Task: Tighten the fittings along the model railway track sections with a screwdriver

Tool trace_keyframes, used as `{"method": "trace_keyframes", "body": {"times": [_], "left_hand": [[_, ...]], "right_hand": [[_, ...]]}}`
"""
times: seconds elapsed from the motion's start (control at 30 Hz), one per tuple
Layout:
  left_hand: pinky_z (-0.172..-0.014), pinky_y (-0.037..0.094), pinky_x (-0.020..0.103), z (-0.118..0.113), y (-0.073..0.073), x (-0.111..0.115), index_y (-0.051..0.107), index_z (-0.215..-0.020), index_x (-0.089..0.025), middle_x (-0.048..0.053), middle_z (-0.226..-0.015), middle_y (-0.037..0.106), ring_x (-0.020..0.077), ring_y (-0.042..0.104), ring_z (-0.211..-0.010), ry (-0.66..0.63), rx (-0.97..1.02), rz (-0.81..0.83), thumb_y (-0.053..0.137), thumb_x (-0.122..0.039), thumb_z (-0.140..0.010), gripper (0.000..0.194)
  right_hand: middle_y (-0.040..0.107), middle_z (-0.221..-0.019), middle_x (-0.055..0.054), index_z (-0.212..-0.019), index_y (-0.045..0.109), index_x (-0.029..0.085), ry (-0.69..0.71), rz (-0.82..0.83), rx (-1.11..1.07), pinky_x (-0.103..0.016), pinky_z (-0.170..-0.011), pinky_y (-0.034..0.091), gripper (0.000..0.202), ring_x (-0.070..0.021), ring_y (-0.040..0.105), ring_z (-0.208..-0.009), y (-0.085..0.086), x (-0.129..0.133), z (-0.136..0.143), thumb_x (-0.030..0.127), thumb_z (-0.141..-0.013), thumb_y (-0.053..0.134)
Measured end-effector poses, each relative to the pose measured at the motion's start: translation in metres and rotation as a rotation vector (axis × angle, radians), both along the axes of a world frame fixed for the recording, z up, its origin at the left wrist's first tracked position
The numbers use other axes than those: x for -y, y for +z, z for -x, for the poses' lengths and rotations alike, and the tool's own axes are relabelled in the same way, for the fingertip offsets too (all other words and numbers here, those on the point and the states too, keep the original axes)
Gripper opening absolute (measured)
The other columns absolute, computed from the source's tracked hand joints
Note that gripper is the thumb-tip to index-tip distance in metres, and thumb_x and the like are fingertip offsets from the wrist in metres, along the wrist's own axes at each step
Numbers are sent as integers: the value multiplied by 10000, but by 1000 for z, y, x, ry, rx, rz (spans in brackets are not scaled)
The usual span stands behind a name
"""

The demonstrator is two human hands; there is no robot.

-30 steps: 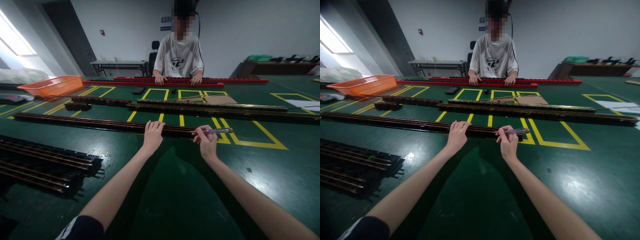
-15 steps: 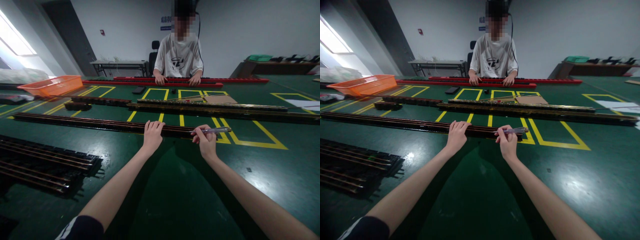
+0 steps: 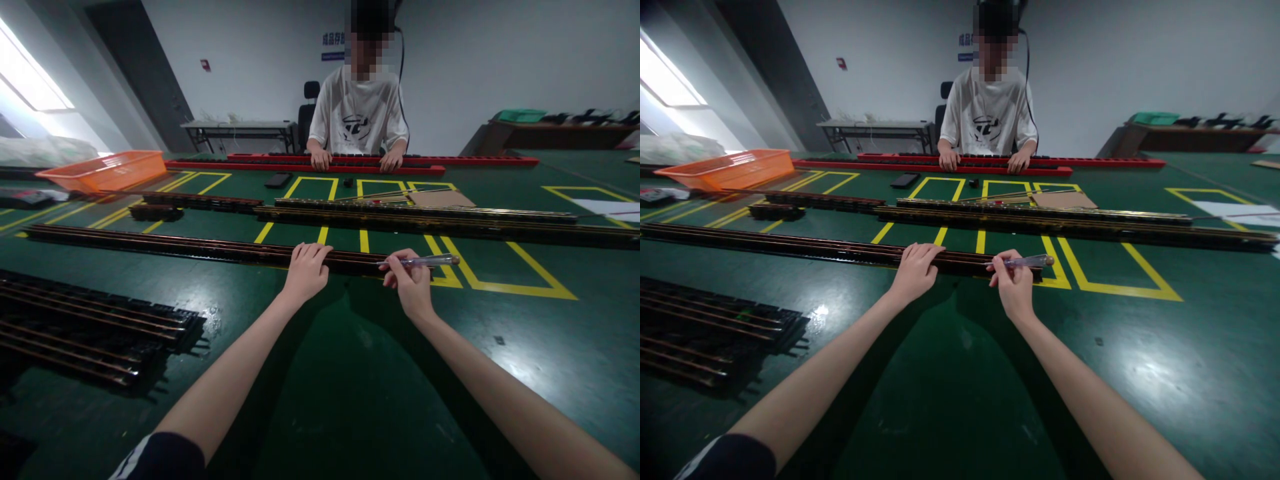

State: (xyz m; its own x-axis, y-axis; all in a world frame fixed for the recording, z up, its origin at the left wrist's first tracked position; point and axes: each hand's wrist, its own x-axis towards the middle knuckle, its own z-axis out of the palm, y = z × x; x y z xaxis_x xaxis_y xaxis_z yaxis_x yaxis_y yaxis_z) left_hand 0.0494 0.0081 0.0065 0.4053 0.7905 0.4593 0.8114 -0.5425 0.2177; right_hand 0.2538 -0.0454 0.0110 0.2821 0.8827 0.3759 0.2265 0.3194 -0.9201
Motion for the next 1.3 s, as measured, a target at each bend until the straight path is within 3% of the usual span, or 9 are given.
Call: {"method": "trace_keyframes", "body": {"times": [0.23,0.8,1.3], "left_hand": [[-1073,371,456,-1,-5,-3,586,-1205,-160,98,-1163,641,241,562,-1122,21,-61,-64,451,-238,-903,339],[-1103,356,470,-8,-5,2,599,-1190,-143,102,-1174,646,235,565,-1140,53,-72,-108,396,-160,-930,330],[-1140,320,480,-7,-3,1,629,-1183,-138,80,-1185,673,234,581,-1158,107,-39,-87,376,6,-835,454]], "right_hand": [[634,-692,-10,-781,540,199,5,-10,-4,-223,-429,409,158,-90,546,-475,0,0,1,335,-858,566],[658,-714,-23,-799,548,198,0,-2,26,-227,-431,411,176,-95,547,-478,0,1,0,360,-862,568],[674,-737,-31,-816,565,185,19,4,59,-218,-419,390,178,-91,553,-474,-1,-1,-1,356,-863,579]]}}
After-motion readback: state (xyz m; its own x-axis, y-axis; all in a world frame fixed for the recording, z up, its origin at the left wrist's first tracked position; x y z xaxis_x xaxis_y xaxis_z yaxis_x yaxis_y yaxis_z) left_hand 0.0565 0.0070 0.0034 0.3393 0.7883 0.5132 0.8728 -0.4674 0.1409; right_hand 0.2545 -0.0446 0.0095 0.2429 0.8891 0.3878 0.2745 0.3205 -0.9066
